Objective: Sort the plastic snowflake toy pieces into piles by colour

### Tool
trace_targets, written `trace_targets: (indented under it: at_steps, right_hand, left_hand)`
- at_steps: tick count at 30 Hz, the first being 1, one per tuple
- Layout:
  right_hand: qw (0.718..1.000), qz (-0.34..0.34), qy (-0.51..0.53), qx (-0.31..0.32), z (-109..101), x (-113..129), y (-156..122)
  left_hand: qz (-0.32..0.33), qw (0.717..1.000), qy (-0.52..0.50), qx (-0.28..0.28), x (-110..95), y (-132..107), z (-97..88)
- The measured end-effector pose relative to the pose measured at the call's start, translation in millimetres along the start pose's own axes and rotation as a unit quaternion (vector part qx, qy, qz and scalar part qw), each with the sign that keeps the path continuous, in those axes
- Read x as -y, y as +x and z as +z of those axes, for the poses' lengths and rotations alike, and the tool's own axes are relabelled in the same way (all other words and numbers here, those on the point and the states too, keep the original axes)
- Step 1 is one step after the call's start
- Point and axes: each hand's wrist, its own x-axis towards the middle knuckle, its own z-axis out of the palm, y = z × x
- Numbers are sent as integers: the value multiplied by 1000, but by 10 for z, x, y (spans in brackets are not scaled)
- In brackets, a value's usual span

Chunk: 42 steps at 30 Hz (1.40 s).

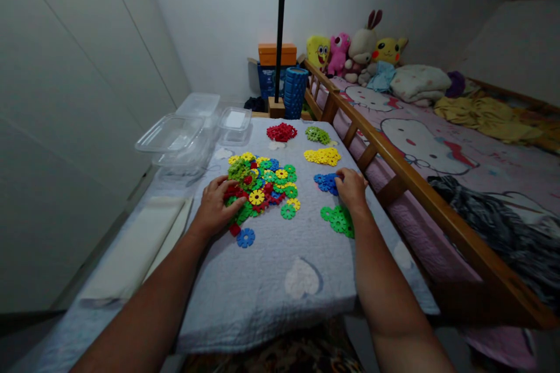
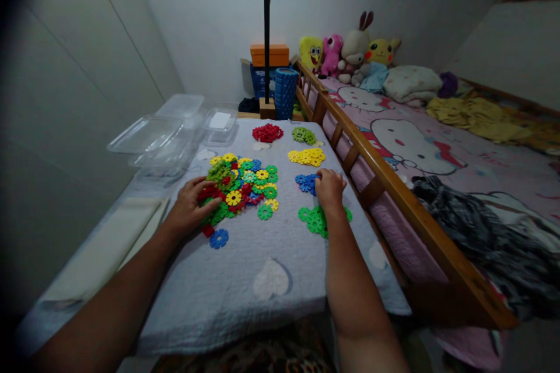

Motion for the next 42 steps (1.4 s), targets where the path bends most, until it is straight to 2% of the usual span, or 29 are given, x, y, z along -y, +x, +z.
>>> trace_targets:
  at_steps: [4,8,14,18,22,30,35,39,42]
  right_hand:
    - [998,-63,18,5,-8,32,-41]
    - [983,-165,42,74,-17,145,-108]
    - [950,-272,62,143,8,469,-293]
    - [928,-322,61,176,57,624,-404]
    - [913,-356,72,183,80,681,-478]
    - [904,-369,53,207,51,763,-611]
    - [907,-358,81,209,64,780,-599]
    - [909,-307,156,236,-23,681,-492]
    - [922,-222,237,209,-168,467,-389]
  left_hand:
    - [2,1000,0,0,-2,7,-7]
    - [6,1000,-5,-6,-3,7,-3]
    - [1,1000,-15,-4,-4,5,-7]
    - [-4,1000,-24,-6,-2,10,-10]
    - [-9,1000,-27,-3,3,11,-15]
    - [-4,1000,-28,-8,32,19,1]
    - [-7,999,-32,-5,32,25,2]
    - [-9,1000,-29,-3,28,32,-8]
    - [-7,1000,-26,-5,34,35,-7]
